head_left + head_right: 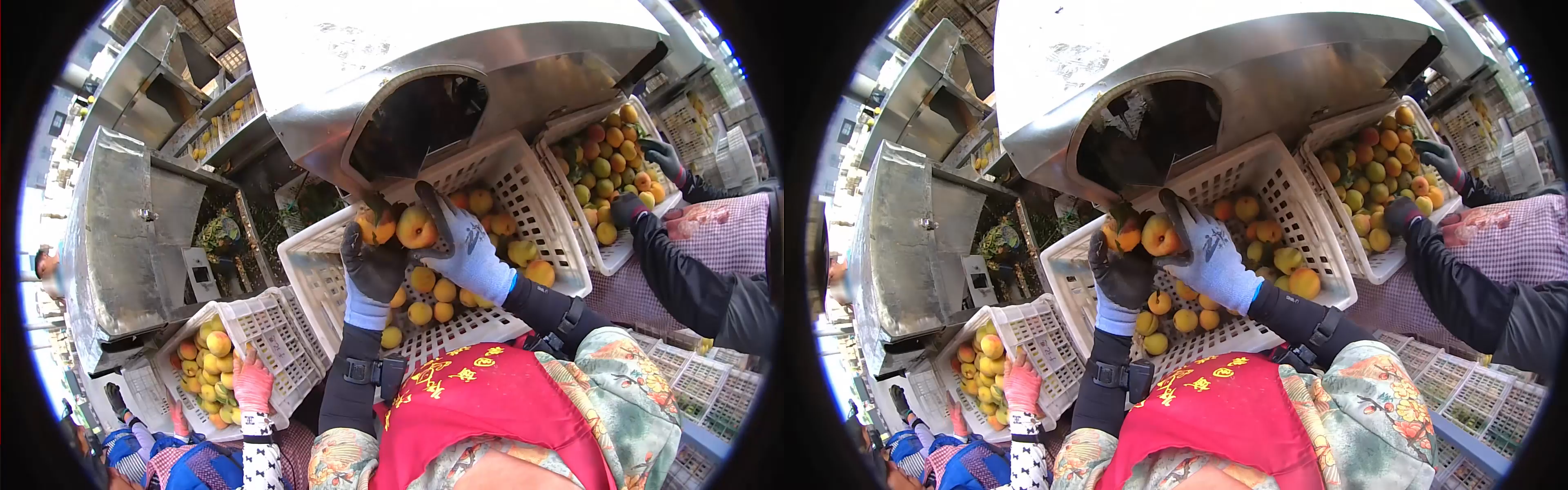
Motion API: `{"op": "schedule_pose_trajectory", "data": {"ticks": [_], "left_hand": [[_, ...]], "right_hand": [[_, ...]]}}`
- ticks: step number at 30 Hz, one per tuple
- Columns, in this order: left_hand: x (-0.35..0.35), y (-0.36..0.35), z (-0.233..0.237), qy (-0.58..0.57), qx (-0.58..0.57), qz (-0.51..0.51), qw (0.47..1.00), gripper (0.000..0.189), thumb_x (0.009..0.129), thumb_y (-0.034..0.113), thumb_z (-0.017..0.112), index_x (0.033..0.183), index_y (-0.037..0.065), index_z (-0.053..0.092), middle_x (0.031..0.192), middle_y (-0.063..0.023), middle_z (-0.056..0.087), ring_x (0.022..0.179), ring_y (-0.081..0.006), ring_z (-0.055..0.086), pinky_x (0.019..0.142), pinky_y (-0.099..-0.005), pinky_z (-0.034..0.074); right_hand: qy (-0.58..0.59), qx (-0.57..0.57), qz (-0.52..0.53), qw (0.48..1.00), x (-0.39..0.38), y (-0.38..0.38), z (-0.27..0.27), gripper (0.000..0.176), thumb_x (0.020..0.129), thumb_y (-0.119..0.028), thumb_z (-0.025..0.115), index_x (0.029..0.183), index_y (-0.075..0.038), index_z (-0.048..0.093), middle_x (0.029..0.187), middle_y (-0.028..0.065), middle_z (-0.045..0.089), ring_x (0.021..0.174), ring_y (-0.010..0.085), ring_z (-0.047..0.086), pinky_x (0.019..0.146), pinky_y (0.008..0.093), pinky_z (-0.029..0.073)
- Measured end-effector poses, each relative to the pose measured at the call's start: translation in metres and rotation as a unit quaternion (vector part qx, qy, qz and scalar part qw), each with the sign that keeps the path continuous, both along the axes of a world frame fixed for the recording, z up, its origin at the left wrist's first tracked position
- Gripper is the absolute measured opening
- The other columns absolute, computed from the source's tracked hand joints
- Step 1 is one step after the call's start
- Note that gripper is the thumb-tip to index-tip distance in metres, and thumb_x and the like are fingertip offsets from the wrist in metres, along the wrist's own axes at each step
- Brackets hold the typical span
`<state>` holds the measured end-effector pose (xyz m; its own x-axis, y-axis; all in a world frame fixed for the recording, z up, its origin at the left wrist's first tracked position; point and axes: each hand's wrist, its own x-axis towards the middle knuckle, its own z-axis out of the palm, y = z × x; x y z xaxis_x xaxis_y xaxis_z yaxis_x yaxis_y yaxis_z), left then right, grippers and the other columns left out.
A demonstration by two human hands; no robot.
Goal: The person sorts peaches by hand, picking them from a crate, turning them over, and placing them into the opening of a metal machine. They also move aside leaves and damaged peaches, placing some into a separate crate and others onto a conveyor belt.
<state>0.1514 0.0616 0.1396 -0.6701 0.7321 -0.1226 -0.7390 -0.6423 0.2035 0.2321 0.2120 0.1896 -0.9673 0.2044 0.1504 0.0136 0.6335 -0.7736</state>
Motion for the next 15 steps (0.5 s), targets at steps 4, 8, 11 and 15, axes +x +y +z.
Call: {"op": "schedule_pose_trajectory", "data": {"ticks": [4,8,11,15], "left_hand": [[0.01,0.01,0.015,0.05,-0.055,0.09,0.993,0.068,0.085,0.047,0.057,0.137,0.008,0.04,0.137,-0.0125,0.045,0.129,-0.027,0.04,0.111,-0.0424,0.027],[0.01,0.015,0.026,0.058,-0.05,0.107,0.991,0.068,0.082,0.05,0.057,0.137,0.013,0.042,0.138,-0.0104,0.045,0.129,-0.0268,0.04,0.11,-0.0453,0.027],[0.001,0.01,0.017,0.028,-0.021,0.094,0.995,0.066,0.08,0.052,0.059,0.135,0.016,0.046,0.136,-0.0096,0.047,0.128,-0.0277,0.04,0.109,-0.0502,0.026],[-0.001,0.002,0.015,0.02,-0.058,0.106,0.992,0.064,0.081,0.05,0.061,0.133,0.014,0.046,0.129,-0.0108,0.052,0.123,-0.0285,0.045,0.107,-0.0522,0.03]], "right_hand": [[0.142,-0.02,-0.045,0.989,-0.009,-0.013,0.008,0.091,0.066,-0.019,0.077,0.142,-0.004,0.03,0.13,0.0234,0.047,0.112,0.04,0.05,0.093,0.0437,0.042],[0.107,-0.03,-0.052,0.992,-0.024,-0.004,0.003,0.088,0.065,-0.017,0.077,0.14,-0.004,0.033,0.133,0.0246,0.044,0.117,0.0413,0.047,0.098,0.0444,0.039],[0.151,0.014,-0.039,0.988,-0.048,0.011,0.004,0.087,0.064,-0.016,0.077,0.139,-0.004,0.035,0.134,0.0248,0.042,0.12,0.041,0.046,0.1,0.0438,0.039],[0.133,0.105,-0.058,0.984,-0.066,0.023,-0.01,0.081,0.07,-0.026,0.073,0.139,-0.004,0.035,0.135,0.0247,0.042,0.124,0.0401,0.041,0.107,0.0492,0.029]]}}
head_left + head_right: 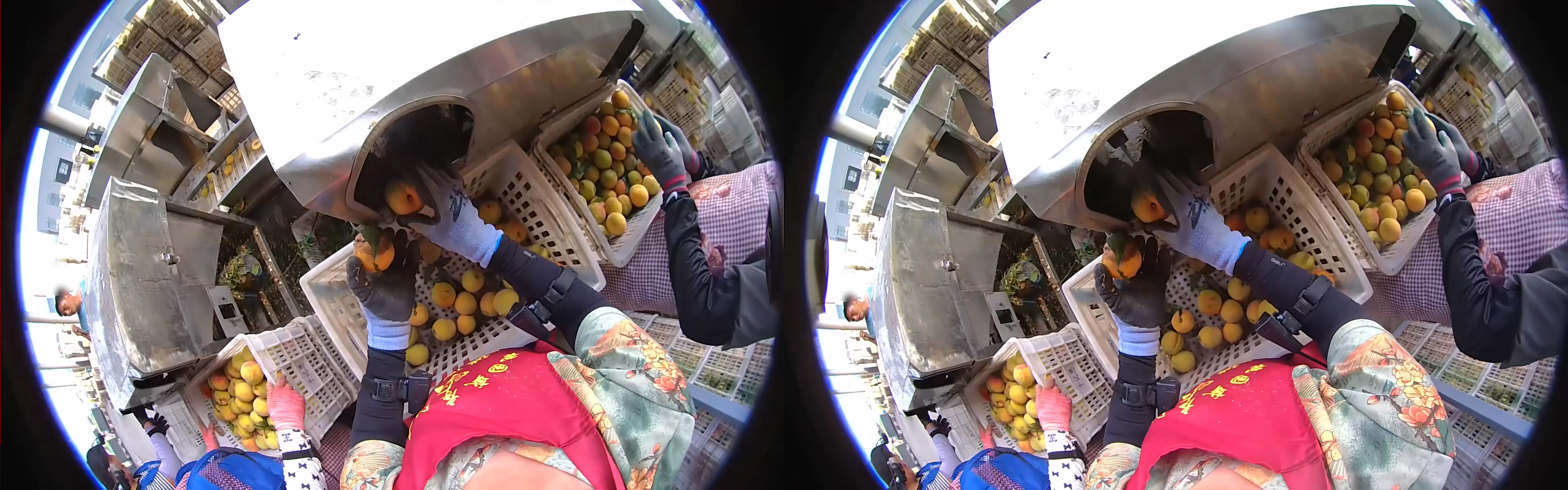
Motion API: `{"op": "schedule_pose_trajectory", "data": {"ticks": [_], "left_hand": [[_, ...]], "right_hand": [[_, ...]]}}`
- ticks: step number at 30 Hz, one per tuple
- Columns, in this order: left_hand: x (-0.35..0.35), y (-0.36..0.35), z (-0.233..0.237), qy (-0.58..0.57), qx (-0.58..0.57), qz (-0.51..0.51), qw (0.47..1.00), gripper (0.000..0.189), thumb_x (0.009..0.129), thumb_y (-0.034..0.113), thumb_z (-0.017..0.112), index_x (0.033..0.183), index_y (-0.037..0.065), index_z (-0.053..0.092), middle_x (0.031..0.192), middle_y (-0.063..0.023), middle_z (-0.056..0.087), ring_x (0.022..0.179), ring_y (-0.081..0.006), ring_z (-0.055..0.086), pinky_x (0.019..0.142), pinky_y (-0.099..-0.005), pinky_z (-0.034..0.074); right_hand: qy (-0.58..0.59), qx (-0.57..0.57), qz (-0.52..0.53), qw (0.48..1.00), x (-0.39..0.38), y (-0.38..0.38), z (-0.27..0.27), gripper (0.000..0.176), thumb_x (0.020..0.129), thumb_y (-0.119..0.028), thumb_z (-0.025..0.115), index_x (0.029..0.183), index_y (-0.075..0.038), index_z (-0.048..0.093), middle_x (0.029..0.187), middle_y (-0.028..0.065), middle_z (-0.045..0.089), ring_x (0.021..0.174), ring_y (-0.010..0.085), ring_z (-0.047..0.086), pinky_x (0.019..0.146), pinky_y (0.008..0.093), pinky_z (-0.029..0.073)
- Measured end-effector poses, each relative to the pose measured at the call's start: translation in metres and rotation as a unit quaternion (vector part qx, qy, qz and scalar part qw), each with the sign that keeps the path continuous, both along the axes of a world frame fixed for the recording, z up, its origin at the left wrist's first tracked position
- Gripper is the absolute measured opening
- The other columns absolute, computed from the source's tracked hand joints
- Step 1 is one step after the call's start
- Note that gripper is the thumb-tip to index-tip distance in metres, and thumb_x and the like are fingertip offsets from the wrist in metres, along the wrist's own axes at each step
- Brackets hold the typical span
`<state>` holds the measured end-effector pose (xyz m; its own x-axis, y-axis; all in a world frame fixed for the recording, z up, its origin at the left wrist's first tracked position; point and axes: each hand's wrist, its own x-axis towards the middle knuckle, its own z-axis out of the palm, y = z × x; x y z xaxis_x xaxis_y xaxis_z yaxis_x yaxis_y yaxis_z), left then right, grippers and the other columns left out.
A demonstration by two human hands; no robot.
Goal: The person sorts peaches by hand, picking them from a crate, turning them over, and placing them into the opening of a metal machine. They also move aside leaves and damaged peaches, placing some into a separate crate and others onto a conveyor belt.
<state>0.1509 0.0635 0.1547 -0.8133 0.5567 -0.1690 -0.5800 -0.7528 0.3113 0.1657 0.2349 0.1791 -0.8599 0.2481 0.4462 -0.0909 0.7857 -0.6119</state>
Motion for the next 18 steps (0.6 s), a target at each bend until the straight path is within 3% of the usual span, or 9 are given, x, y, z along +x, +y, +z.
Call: {"op": "schedule_pose_trajectory", "data": {"ticks": [4,6,7,9,13,14,15,17,18], "left_hand": [[-0.003,-0.012,-0.009,-0.001,0.036,-0.047,0.998,0.056,0.087,0.042,0.058,0.133,0.012,0.045,0.129,-0.0124,0.052,0.122,-0.0291,0.046,0.106,-0.0484,0.034],[-0.006,-0.012,-0.008,0.006,0.036,-0.055,0.998,0.053,0.089,0.038,0.057,0.133,0.011,0.045,0.129,-0.0128,0.051,0.123,-0.0291,0.046,0.105,-0.0466,0.035],[-0.006,-0.013,-0.007,-0.021,0.032,-0.069,0.997,0.05,0.09,0.036,0.056,0.132,0.011,0.046,0.13,-0.0129,0.051,0.124,-0.0291,0.045,0.104,-0.0451,0.037],[-0.002,-0.013,-0.007,-0.074,0.023,-0.071,0.995,0.046,0.092,0.037,0.054,0.13,0.012,0.048,0.131,-0.0124,0.051,0.126,-0.0289,0.045,0.099,-0.0446,0.042],[-0.002,-0.016,0.008,-0.096,0.073,-0.102,0.988,0.043,0.092,0.041,0.053,0.124,0.013,0.053,0.126,-0.0105,0.055,0.12,-0.0296,0.051,0.094,-0.0454,0.046],[-0.005,-0.018,0.006,-0.092,0.075,-0.098,0.988,0.043,0.092,0.041,0.053,0.124,0.013,0.053,0.126,-0.0105,0.055,0.12,-0.0296,0.051,0.094,-0.0454,0.046],[-0.008,-0.022,0.001,-0.062,0.104,-0.146,0.982,0.043,0.093,0.041,0.052,0.125,0.013,0.052,0.126,-0.0103,0.055,0.119,-0.0298,0.052,0.094,-0.0456,0.045],[-0.001,-0.023,-0.001,-0.034,0.133,-0.192,0.972,0.044,0.093,0.041,0.051,0.125,0.012,0.052,0.126,-0.0101,0.056,0.118,-0.03,0.052,0.095,-0.0457,0.045],[0.007,-0.019,-0.001,0.136,-0.063,-0.122,0.981,0.045,0.094,0.041,0.05,0.127,0.012,0.049,0.126,-0.0097,0.056,0.119,-0.0289,0.052,0.099,-0.0459,0.042]], "right_hand": [[-0.033,0.006,-0.009,0.999,-0.003,0.001,-0.004,0.081,0.071,-0.023,0.073,0.139,-0.001,0.034,0.135,0.0231,0.043,0.125,0.0385,0.041,0.107,0.0468,0.03],[0.034,0.114,-0.065,0.991,-0.02,0.001,0.0,0.079,0.073,-0.024,0.072,0.138,-0.001,0.035,0.134,0.0236,0.043,0.124,0.0379,0.041,0.104,0.0481,0.032],[0.028,0.113,-0.06,0.991,-0.036,0.004,-0.007,0.079,0.073,-0.024,0.072,0.138,-0.001,0.035,0.134,0.0236,0.043,0.124,0.0379,0.041,0.104,0.0481,0.032],[0.056,0.139,-0.075,0.986,-0.068,0.007,-0.012,0.078,0.076,-0.031,0.068,0.139,0.0,0.033,0.138,0.0221,0.039,0.128,0.0359,0.037,0.105,0.0531,0.026],[0.099,0.05,-0.164,0.98,-0.031,0.0,0.02,0.078,0.076,-0.033,0.069,0.139,-0.003,0.034,0.135,0.0214,0.043,0.124,0.0362,0.042,0.101,0.0508,0.031],[0.013,-0.097,-0.062,0.993,-0.008,-0.003,0.031,0.078,0.074,-0.03,0.072,0.138,-0.003,0.036,0.13,0.0213,0.048,0.12,0.0357,0.046,0.099,0.0465,0.036],[-0.077,-0.24,0.042,0.967,0.01,-0.009,0.035,0.079,0.072,-0.028,0.075,0.137,-0.003,0.038,0.126,0.0212,0.052,0.115,0.0352,0.051,0.097,0.0423,0.04],[-0.095,-0.242,0.096,0.961,0.033,-0.024,0.033,0.08,0.071,-0.028,0.076,0.138,-0.003,0.039,0.124,0.0205,0.054,0.112,0.0346,0.053,0.095,0.0402,0.041],[-0.111,-0.242,0.148,0.952,0.039,-0.028,0.033,0.082,0.07,-0.028,0.077,0.138,-0.004,0.04,0.122,0.0198,0.056,0.108,0.0341,0.056,0.094,0.0381,0.043]]}}
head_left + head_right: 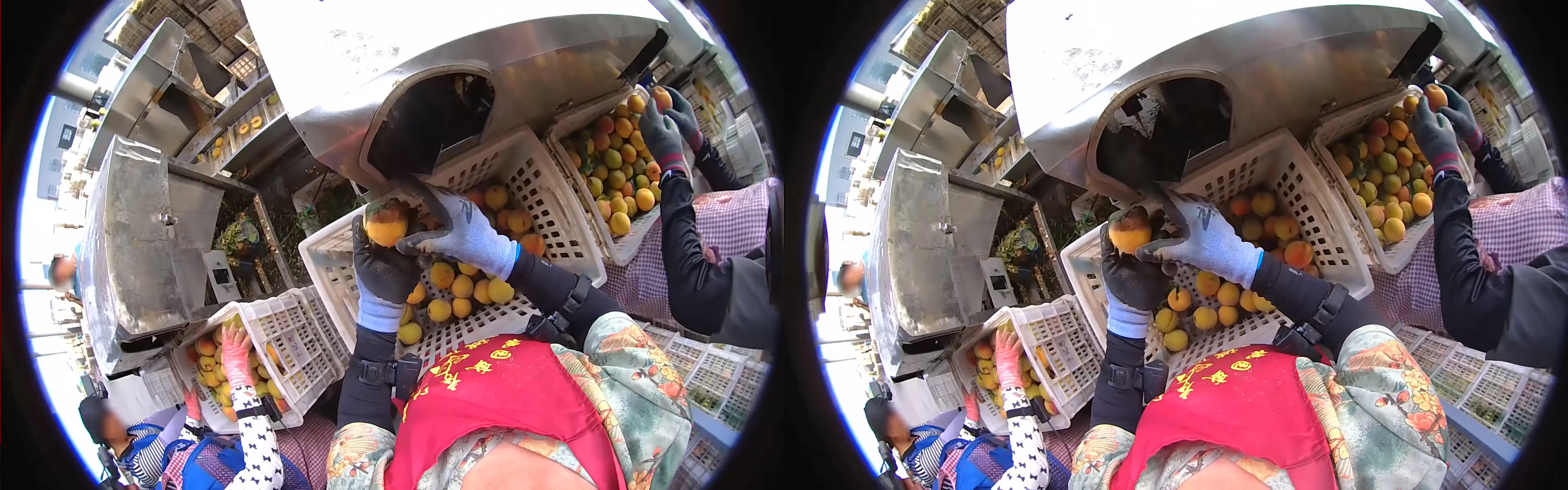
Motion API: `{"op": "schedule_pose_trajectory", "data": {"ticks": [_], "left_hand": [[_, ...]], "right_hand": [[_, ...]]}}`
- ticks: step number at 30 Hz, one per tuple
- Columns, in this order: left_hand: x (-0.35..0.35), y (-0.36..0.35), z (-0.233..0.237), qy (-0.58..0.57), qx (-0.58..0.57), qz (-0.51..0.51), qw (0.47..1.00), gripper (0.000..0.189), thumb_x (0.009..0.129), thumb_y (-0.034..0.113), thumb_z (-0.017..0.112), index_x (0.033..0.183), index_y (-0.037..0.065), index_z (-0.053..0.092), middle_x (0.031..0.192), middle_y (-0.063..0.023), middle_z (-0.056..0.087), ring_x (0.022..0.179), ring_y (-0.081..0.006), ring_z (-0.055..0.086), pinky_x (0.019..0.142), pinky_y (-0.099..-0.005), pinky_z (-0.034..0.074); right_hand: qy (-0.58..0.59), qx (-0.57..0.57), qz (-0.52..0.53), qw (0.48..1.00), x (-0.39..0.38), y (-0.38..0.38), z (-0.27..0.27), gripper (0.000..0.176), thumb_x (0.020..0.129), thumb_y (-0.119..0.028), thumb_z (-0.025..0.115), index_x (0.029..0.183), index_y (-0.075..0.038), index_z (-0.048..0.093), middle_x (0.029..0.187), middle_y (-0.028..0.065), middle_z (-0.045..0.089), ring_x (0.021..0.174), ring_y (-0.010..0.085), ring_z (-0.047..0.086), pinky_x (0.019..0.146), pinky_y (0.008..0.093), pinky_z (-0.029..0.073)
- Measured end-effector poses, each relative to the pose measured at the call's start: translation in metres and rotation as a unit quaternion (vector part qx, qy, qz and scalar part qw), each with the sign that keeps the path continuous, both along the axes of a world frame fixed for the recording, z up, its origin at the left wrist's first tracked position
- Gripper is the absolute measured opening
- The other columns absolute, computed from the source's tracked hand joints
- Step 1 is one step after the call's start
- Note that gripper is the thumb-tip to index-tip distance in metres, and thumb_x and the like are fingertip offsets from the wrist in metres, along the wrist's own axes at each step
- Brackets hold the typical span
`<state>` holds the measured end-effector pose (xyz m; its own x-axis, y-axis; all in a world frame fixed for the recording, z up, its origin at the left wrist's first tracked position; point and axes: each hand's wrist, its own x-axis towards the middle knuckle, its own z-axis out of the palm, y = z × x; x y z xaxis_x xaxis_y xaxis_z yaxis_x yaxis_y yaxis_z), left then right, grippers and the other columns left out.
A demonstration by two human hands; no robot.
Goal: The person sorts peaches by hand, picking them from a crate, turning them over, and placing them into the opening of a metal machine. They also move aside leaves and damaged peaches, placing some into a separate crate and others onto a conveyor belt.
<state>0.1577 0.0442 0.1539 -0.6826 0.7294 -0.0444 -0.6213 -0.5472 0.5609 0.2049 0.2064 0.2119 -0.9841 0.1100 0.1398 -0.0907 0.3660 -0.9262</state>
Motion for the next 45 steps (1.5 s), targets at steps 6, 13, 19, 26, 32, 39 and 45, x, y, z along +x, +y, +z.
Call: {"op": "schedule_pose_trajectory", "data": {"ticks": [6,13,19,26,32,39,45], "left_hand": [[-0.001,0.01,0.007,-0.108,0.125,-0.085,0.983,0.047,0.096,0.036,0.042,0.133,0.006,0.041,0.131,-0.0095,0.053,0.125,-0.0228,0.047,0.114,-0.0433,0.024],[-0.011,0.002,0.047,0.048,-0.072,0.018,0.996,0.061,0.083,0.006,0.063,0.138,-0.002,0.038,0.134,-0.0139,0.049,0.119,-0.0228,0.051,0.1,-0.0322,0.043],[-0.019,0.008,0.058,0.162,-0.103,0.043,0.98,0.069,0.079,0.005,0.066,0.14,-0.001,0.036,0.136,-0.0138,0.047,0.121,-0.0219,0.049,0.101,-0.032,0.042],[-0.017,0.016,0.025,0.039,-0.153,0.115,0.981,0.054,0.089,0.022,0.062,0.135,0.0,0.043,0.133,-0.0123,0.049,0.116,-0.019,0.052,0.094,-0.0302,0.045],[-0.023,-0.011,-0.099,0.086,-0.39,0.119,0.909,0.048,0.091,0.022,0.058,0.132,0.001,0.047,0.117,-0.0126,0.06,0.11,-0.0232,0.058,0.091,-0.0305,0.046],[-0.021,0.009,-0.166,0.411,-0.766,-0.156,0.469,0.074,0.081,0.038,0.065,0.144,0.02,0.032,0.146,-0.0199,0.033,0.13,-0.0398,0.036,0.103,-0.048,0.035],[-0.022,0.016,-0.171,0.453,-0.758,-0.274,0.381,0.075,0.081,0.037,0.065,0.145,0.022,0.029,0.142,-0.0192,0.035,0.127,-0.035,0.041,0.097,-0.0477,0.039]], "right_hand": [[0.041,0.114,-0.062,0.991,0.01,-0.017,-0.004,0.089,0.066,-0.022,0.079,0.142,-0.005,0.035,0.125,0.0206,0.053,0.113,0.0335,0.053,0.097,0.038,0.041],[0.149,0.059,-0.07,0.985,0.019,-0.015,-0.022,0.091,0.063,-0.022,0.08,0.139,-0.001,0.035,0.131,0.0188,0.048,0.119,0.0355,0.046,0.105,0.0443,0.031],[0.182,0.163,-0.102,0.964,0.013,-0.01,-0.023,0.09,0.062,-0.024,0.08,0.138,-0.002,0.037,0.13,0.0172,0.05,0.117,0.0343,0.048,0.105,0.0447,0.031],[0.18,0.229,-0.165,0.942,-0.006,0.0,-0.013,0.086,0.062,-0.026,0.079,0.134,-0.002,0.04,0.121,0.0163,0.054,0.111,0.0351,0.051,0.103,0.0486,0.032],[0.13,0.311,-0.291,0.895,-0.041,0.008,-0.039,0.081,0.063,-0.031,0.077,0.131,-0.001,0.043,0.122,0.0211,0.052,0.117,0.0373,0.045,0.106,0.0533,0.025],[0.213,0.304,-0.236,0.898,-0.099,0.05,-0.026,0.076,0.07,-0.032,0.075,0.131,0.0,0.042,0.13,0.0217,0.046,0.118,0.038,0.045,0.103,0.0469,0.032],[0.041,0.255,-0.172,0.951,-0.009,0.055,-0.088,0.048,0.077,-0.026,0.069,0.119,-0.005,0.058,0.102,0.0112,0.065,0.098,0.0303,0.06,0.091,0.0413,0.044]]}}
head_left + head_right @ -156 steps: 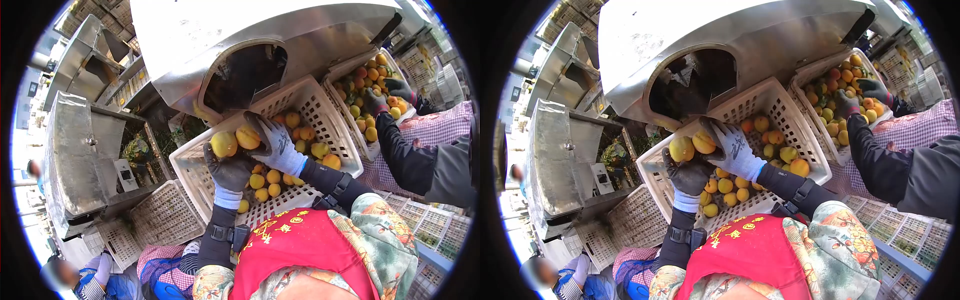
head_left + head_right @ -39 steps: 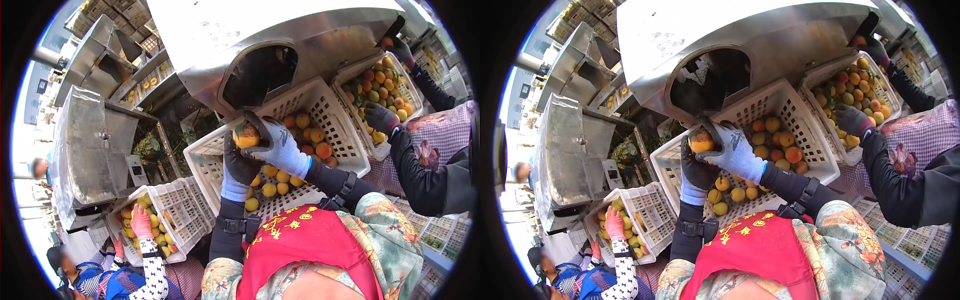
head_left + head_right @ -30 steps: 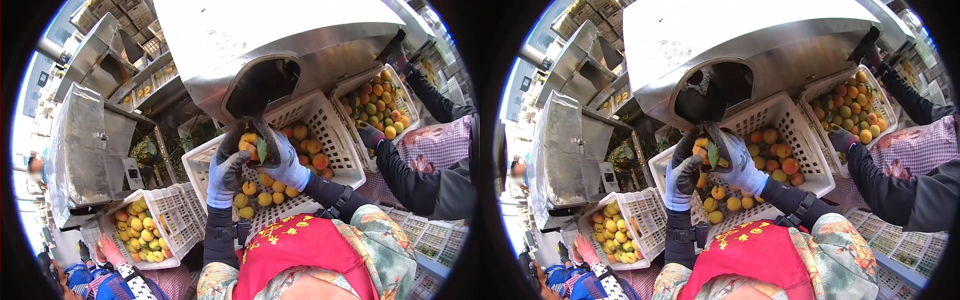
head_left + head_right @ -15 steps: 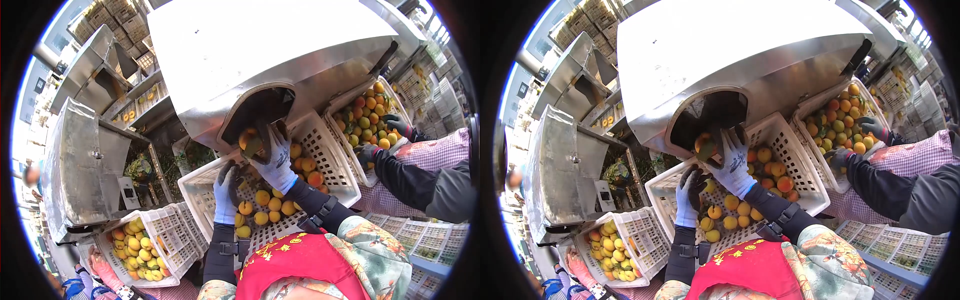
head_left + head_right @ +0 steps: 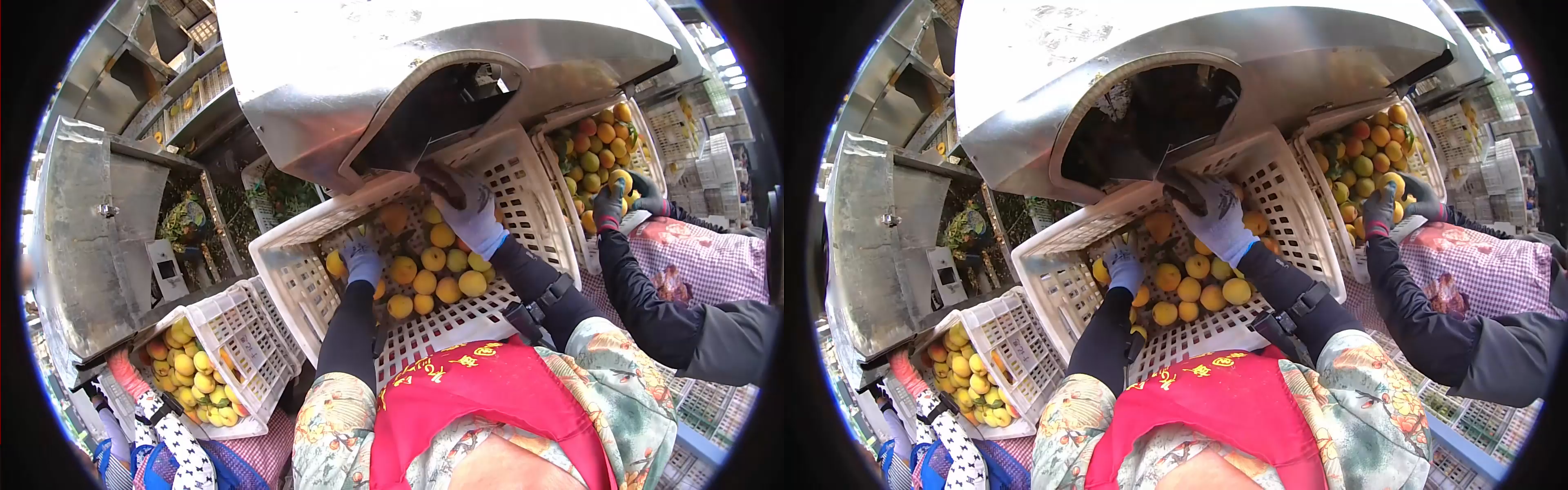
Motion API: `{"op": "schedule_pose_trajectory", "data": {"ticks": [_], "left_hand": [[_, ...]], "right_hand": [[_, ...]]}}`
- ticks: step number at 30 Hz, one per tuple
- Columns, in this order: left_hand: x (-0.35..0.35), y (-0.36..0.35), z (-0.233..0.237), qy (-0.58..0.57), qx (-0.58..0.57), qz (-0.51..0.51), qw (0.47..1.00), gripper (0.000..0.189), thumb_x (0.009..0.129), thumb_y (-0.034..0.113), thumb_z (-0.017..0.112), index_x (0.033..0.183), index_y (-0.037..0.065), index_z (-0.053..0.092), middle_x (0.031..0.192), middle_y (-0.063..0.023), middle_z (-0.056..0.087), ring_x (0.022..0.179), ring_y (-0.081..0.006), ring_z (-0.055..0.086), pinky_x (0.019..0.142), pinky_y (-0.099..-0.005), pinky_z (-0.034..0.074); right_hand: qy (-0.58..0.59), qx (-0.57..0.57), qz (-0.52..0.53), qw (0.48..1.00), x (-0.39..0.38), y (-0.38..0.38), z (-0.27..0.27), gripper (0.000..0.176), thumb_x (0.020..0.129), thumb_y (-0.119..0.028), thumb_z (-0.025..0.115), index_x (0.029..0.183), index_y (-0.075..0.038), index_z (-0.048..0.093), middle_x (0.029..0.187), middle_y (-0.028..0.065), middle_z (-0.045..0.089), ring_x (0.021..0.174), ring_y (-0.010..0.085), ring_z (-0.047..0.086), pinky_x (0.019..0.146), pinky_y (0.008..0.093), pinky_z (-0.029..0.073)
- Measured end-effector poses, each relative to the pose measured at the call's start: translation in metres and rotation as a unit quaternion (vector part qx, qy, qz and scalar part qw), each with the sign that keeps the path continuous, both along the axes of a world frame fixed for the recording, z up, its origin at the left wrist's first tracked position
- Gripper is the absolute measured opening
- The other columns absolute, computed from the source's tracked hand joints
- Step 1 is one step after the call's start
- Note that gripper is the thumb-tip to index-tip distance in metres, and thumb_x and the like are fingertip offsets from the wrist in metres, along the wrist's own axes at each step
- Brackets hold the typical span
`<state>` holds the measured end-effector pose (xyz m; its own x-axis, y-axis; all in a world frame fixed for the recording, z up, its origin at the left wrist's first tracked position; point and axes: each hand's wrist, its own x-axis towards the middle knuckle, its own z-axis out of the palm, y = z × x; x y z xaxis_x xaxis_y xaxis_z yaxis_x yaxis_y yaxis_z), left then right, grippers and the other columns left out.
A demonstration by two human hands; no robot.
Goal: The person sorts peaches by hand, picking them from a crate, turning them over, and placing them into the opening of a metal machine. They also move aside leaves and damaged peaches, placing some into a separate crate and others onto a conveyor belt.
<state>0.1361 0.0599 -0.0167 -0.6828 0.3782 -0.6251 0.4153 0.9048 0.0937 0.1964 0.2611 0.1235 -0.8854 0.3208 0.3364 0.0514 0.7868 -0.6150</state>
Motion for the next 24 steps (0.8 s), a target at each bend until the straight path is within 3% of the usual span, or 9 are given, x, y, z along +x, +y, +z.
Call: {"op": "schedule_pose_trajectory", "data": {"ticks": [3,5,9,10,11,15,17,20,24], "left_hand": [[-0.007,-0.01,-0.027,0.005,0.011,0.027,1.0,0.071,0.082,0.035,0.064,0.142,0.015,0.033,0.135,-0.0176,0.043,0.12,-0.0336,0.049,0.094,-0.0471,0.042],[-0.011,-0.01,-0.037,0.019,0.014,0.02,1.0,0.062,0.086,0.031,0.06,0.139,0.01,0.035,0.132,-0.0164,0.047,0.111,-0.0335,0.056,0.089,-0.0478,0.044],[-0.008,-0.018,-0.044,-0.123,0.038,0.139,0.982,0.052,0.09,0.029,0.056,0.136,0.009,0.04,0.128,-0.0134,0.051,0.104,-0.0313,0.06,0.086,-0.0481,0.047],[0.0,-0.026,-0.064,-0.285,0.264,0.328,0.861,0.059,0.087,0.041,0.058,0.135,0.01,0.042,0.13,-0.0121,0.05,0.11,-0.03,0.056,0.087,-0.0498,0.046],[0.005,-0.033,-0.074,-0.411,0.457,0.473,0.631,0.067,0.083,0.052,0.061,0.134,0.011,0.044,0.132,-0.0108,0.05,0.116,-0.0287,0.052,0.088,-0.0514,0.046],[0.014,-0.011,0.019,-0.432,0.564,0.503,0.492,0.065,0.084,0.055,0.058,0.132,0.013,0.046,0.133,-0.0096,0.05,0.119,-0.0274,0.05,0.092,-0.0514,0.044],[0.01,-0.002,0.061,-0.576,0.644,0.404,0.301,0.065,0.086,0.058,0.053,0.133,0.014,0.045,0.133,-0.0109,0.049,0.119,-0.0281,0.049,0.097,-0.05,0.042],[0.014,0.002,0.096,-0.559,0.687,0.394,0.244,0.065,0.086,0.059,0.052,0.133,0.014,0.044,0.133,-0.0121,0.049,0.119,-0.0288,0.048,0.101,-0.0498,0.038],[0.018,0.003,0.148,-0.524,0.745,0.351,0.218,0.058,0.09,0.053,0.051,0.131,0.012,0.046,0.132,-0.0088,0.05,0.119,-0.0255,0.049,0.105,-0.0472,0.034]], "right_hand": [[-0.18,-0.11,-0.036,0.977,0.016,0.001,-0.099,0.058,0.081,-0.032,0.063,0.132,-0.006,0.048,0.114,0.016,0.061,0.103,0.0326,0.058,0.093,0.043,0.042],[-0.443,0.178,-0.037,0.878,0.021,0.003,-0.163,0.073,0.083,-0.041,0.058,0.143,-0.007,0.031,0.124,0.022,0.055,0.11,0.0359,0.055,0.096,0.044,0.039],[-0.303,0.414,-0.025,0.858,0.037,0.008,-0.234,0.086,0.083,-0.051,0.054,0.148,-0.008,0.016,0.131,0.0255,0.048,0.115,0.0378,0.051,0.099,0.0449,0.038],[-0.384,0.255,0.02,0.887,0.027,0.01,-0.212,0.083,0.084,-0.048,0.055,0.146,-0.007,0.021,0.131,0.0244,0.049,0.116,0.0372,0.051,0.1,0.044,0.037],[-0.452,0.086,0.064,0.885,0.019,0.01,-0.19,0.079,0.084,-0.046,0.057,0.145,-0.007,0.025,0.13,0.0233,0.05,0.117,0.0366,0.05,0.101,0.043,0.036],[-0.349,-0.175,0.068,0.918,0.011,0.004,-0.115,0.072,0.083,-0.034,0.063,0.141,-0.006,0.034,0.13,0.0207,0.051,0.116,0.0343,0.052,0.1,0.0413,0.039],[-0.227,-0.605,0.09,0.758,0.009,-0.01,-0.042,0.067,0.079,-0.023,0.068,0.138,-0.006,0.039,0.133,0.0181,0.049,0.116,0.0317,0.053,0.097,0.0383,0.043],[-0.143,-0.349,0.096,0.921,0.019,-0.02,-0.01,0.074,0.075,-0.019,0.072,0.139,-0.007,0.037,0.131,0.018,0.049,0.113,0.032,0.054,0.093,0.0379,0.046],[-0.036,-0.07,0.112,0.991,0.02,-0.046,0.049,0.087,0.068,-0.029,0.076,0.141,-0.007,0.034,0.126,0.0202,0.051,0.109,0.0353,0.054,0.095,0.0398,0.043]]}}
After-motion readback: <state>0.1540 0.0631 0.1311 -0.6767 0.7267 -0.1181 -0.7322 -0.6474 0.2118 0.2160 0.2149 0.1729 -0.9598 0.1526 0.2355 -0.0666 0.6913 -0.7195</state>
